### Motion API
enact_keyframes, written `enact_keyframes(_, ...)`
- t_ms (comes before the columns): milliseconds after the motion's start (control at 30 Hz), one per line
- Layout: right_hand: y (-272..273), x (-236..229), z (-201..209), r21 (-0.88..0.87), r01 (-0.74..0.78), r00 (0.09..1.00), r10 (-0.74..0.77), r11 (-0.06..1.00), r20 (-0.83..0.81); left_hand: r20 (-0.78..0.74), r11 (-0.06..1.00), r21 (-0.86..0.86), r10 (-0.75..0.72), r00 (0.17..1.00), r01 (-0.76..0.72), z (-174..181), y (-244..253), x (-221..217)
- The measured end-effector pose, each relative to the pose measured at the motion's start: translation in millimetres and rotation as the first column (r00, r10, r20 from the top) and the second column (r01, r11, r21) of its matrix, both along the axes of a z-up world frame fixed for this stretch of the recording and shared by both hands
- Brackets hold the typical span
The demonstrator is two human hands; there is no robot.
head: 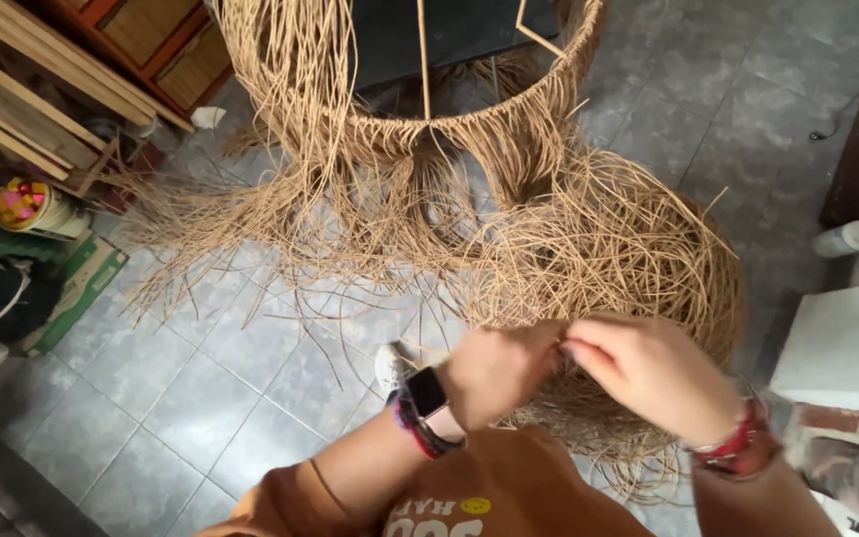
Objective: Tying bundles of dried straw to a metal frame to create a decorative lampshade
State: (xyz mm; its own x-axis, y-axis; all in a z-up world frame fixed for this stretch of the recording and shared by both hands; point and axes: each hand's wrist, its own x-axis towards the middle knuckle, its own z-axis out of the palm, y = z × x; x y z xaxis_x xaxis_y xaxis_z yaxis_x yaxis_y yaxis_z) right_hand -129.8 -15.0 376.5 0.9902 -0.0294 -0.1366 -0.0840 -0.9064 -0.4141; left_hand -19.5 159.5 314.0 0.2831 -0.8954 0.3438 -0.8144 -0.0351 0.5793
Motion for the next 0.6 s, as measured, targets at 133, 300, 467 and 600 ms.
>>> enact_keyframes(133, -51.4, -7.7, 16.8, -0.103, 0.235, 0.952, -0.250, 0.967, -0.175, 0.006, 0.937, 0.322, 0.142, 0.990, -0.136, -23.8, 74.5, 92.8)
enact_keyframes(300, -28.0, 39.2, 19.8, -0.256, 0.199, 0.925, -0.267, 0.946, -0.270, 0.419, 0.682, 0.654, 0.036, 0.907, -0.328, -76.6, 96.0, 146.7)
enact_keyframes(467, 36.7, 128.3, 7.2, -0.076, -0.115, 0.993, 0.114, 0.990, -0.012, -0.142, 0.991, 0.132, 0.046, 0.989, -0.027, 2.9, 62.7, 128.5)
enact_keyframes(600, -8.4, 142.1, 30.8, -0.268, 0.142, 0.962, -0.197, 0.953, -0.190, 0.032, 0.798, 0.552, 0.270, 0.962, -0.242, -30.3, 108.2, 223.4)
